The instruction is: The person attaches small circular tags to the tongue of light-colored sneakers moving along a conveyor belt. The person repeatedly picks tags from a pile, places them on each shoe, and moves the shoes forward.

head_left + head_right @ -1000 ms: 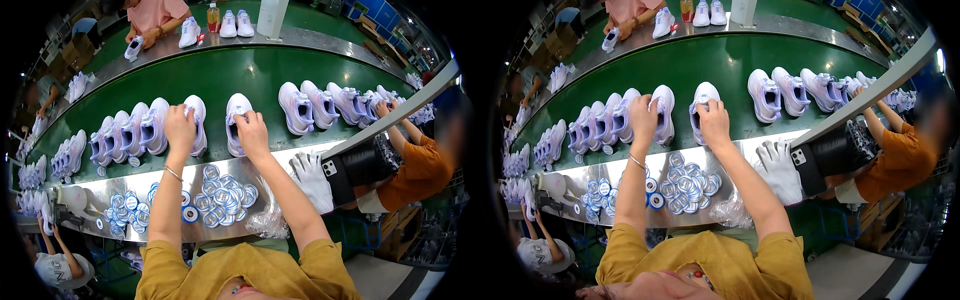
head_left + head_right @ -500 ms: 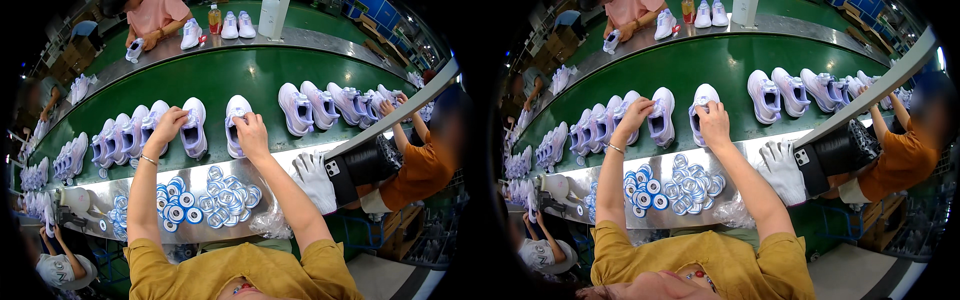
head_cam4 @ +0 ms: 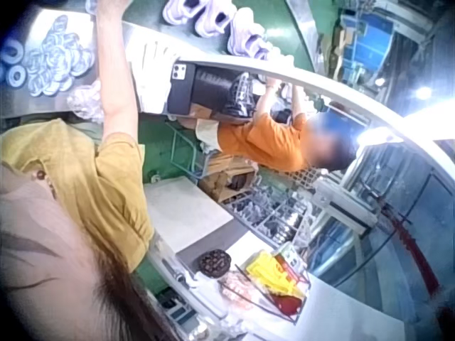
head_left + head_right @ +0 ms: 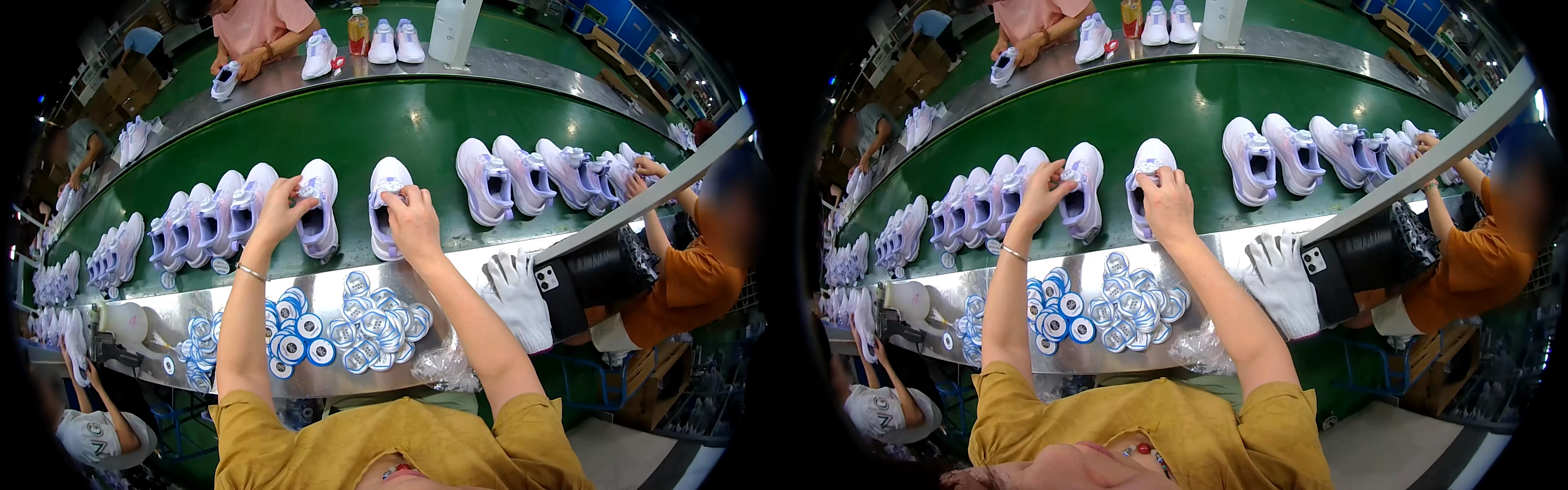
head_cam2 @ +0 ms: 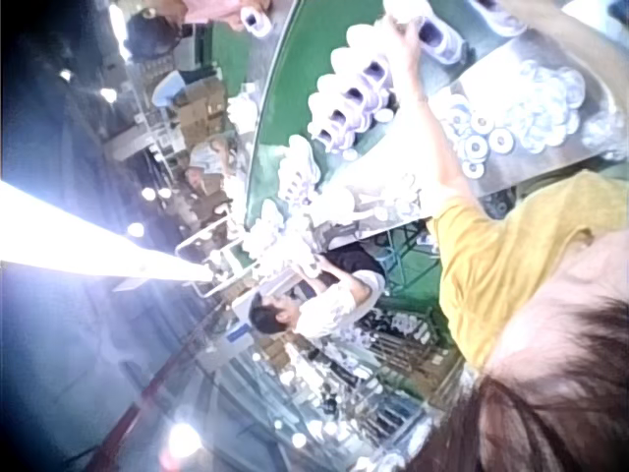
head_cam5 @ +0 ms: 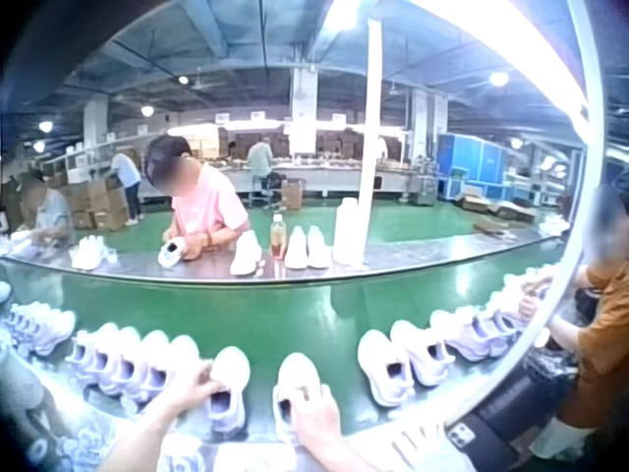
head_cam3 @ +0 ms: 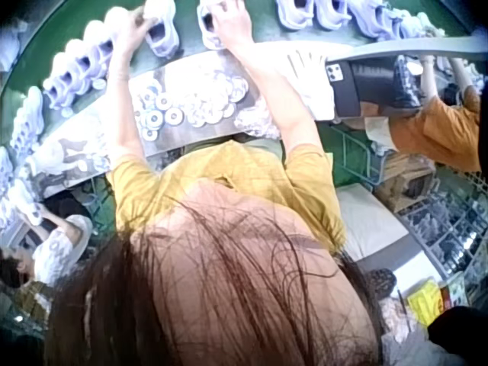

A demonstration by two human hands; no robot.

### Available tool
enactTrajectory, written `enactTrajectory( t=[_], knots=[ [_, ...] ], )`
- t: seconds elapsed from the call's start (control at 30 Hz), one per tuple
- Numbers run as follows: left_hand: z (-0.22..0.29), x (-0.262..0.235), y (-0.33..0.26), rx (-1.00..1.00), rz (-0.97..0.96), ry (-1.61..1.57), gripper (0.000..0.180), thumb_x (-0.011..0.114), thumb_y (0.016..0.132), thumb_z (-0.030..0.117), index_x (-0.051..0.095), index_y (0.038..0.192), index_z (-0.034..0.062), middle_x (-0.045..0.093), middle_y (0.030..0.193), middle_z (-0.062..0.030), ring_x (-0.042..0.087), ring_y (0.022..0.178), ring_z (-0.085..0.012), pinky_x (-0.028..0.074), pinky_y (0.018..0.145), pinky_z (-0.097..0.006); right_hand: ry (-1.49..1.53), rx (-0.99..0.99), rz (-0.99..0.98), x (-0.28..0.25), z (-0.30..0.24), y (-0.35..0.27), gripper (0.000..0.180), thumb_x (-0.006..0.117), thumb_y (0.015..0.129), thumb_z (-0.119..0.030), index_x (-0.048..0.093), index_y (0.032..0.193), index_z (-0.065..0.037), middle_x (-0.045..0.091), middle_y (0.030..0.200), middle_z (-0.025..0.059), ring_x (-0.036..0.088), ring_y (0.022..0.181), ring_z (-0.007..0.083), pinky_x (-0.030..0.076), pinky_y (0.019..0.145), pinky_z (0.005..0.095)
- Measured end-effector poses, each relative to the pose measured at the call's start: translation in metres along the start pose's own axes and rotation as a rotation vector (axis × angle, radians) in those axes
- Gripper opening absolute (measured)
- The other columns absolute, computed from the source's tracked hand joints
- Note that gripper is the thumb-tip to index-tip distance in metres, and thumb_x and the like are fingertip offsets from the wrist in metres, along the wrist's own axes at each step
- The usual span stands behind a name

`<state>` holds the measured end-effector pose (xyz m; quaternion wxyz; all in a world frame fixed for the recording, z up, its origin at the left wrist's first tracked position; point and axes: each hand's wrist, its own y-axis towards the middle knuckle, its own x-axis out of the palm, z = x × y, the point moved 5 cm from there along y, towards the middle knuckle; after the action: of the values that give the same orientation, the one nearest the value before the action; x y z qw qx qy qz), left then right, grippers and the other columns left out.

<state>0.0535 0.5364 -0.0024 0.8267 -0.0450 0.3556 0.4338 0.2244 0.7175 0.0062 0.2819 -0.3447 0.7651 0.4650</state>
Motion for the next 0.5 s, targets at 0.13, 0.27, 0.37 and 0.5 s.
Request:
enactTrajectory(
  t=[0.13,0.27,0.37,0.5],
  knots=[
    [0.02,-0.016,-0.015,0.022,0.291,0.108,0.029,0.067,0.083,0.007,0.059,0.108,-0.0041,0.058,0.089,-0.0111,0.056,0.076,-0.022,0.047,0.068,-0.03,0.121,0.059,0.025,-0.005,0.001,0.0,0.034,0.063,0.075,-0.005,0.064,0.108,-0.011,0.056,0.097,0.0118,0.054,0.09,0.0293,0.048,0.076,0.0393],
    [0.066,0.008,-0.014,0.147,0.195,-0.062,0.019,0.063,0.084,0.002,0.062,0.103,0.0006,0.059,0.087,-0.0107,0.06,0.076,-0.0218,0.051,0.064,-0.031,-0.032,-0.021,0.109,-0.018,-0.012,-0.002,0.025,0.064,0.075,-0.007,0.063,0.099,-0.008,0.056,0.085,0.01,0.056,0.082,0.028,0.047,0.071,0.0394],
    [0.08,0.038,0.003,0.189,0.077,-0.149,0.015,0.06,0.085,0.003,0.063,0.099,-0.0016,0.062,0.089,-0.0139,0.06,0.082,-0.0296,0.049,0.072,-0.034,-0.04,0.003,0.054,-0.012,-0.015,-0.005,0.011,0.062,0.076,-0.008,0.061,0.087,-0.008,0.056,0.074,0.0083,0.057,0.073,0.0276,0.047,0.066,0.0398],
    [0.083,0.074,0.02,0.217,-0.047,-0.077,0.02,0.064,0.084,0.007,0.065,0.102,-0.002,0.063,0.088,-0.0134,0.061,0.079,-0.0254,0.048,0.069,-0.032,-0.039,0.028,0.075,0.0,-0.016,-0.014,0.004,0.06,0.076,-0.009,0.059,0.081,-0.008,0.058,0.069,0.0075,0.058,0.064,0.0256,0.048,0.057,0.0378]
  ],
)
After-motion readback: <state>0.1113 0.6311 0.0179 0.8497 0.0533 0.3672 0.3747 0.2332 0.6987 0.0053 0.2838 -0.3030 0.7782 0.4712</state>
